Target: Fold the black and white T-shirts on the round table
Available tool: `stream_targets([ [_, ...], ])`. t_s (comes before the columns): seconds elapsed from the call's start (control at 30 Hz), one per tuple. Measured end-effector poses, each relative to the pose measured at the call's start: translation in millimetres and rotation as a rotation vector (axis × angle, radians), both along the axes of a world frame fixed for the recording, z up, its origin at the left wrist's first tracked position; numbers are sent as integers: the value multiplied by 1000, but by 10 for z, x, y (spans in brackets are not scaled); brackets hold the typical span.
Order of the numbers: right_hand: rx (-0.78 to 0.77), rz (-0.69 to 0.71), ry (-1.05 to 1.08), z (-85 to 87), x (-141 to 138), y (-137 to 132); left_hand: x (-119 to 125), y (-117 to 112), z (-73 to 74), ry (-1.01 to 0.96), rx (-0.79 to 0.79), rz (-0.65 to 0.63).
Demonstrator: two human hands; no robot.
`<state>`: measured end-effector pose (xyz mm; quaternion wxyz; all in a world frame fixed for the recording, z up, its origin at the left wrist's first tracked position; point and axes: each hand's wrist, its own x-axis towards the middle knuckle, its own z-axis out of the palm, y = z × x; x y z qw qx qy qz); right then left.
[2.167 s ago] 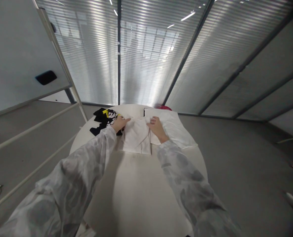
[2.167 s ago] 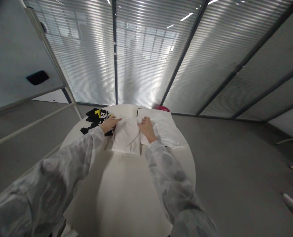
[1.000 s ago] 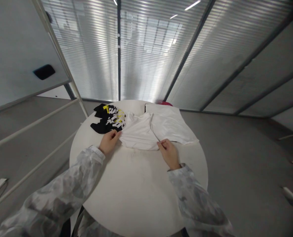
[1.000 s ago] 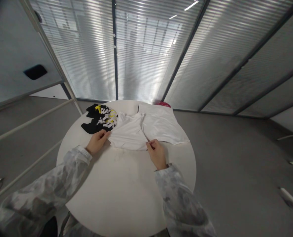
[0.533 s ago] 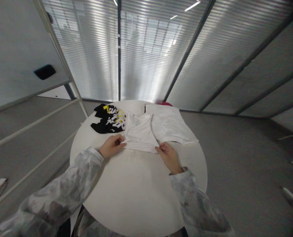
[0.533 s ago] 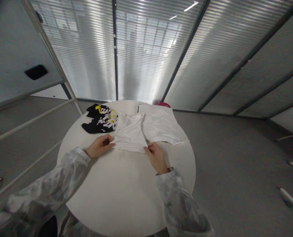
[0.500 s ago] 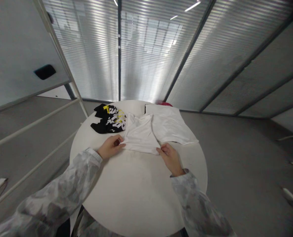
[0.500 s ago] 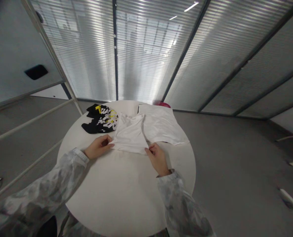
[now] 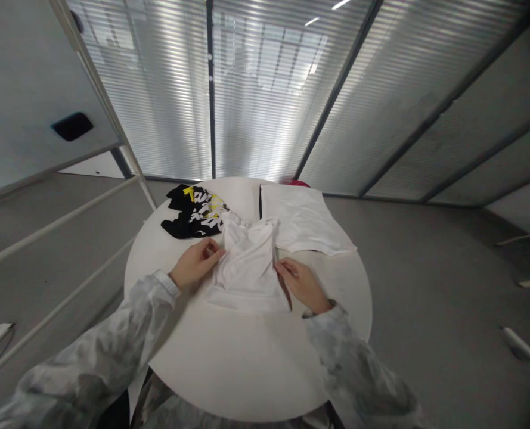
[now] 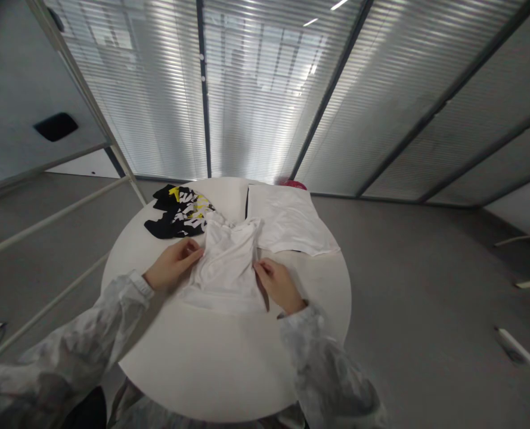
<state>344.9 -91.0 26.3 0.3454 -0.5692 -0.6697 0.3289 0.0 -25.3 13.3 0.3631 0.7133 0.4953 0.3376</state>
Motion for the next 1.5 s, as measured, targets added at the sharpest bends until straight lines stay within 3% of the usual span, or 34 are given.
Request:
stream_targets([
  [0.07,41,-92,7,-83,-74,223,165,153,-72,-42,11,95],
  [0.17,44,-141,4,-223,-148,413,340,301,-148,-104,27,77],
  [0.27,44,-165,77,-304,-131,440,391,345,-175,-229,14,73],
  [0.5,89,-343,233,-275,9,420,301,378,-231,-417,0,214],
  [0.67,261,-416,60,-242,-120,376,355,437,-296,-477,-48,251],
  [0.77,273,-351,-92,-238,-226,362,407,513,-334,-473,-49,272],
  [0.9,218,-240,-201,-247,-271,389,451,630,-399,-495,-114,200],
  [1.17,185,-234,126,-201,-247,354,499,713,-402,-750,-139,136],
  [1.4,113,-205,1,-269,-343,387,529,692,-264,-844,-229,114],
  [1.5,157,-240,75,-269,-292,402,531,669,-208,-910,-254,122],
])
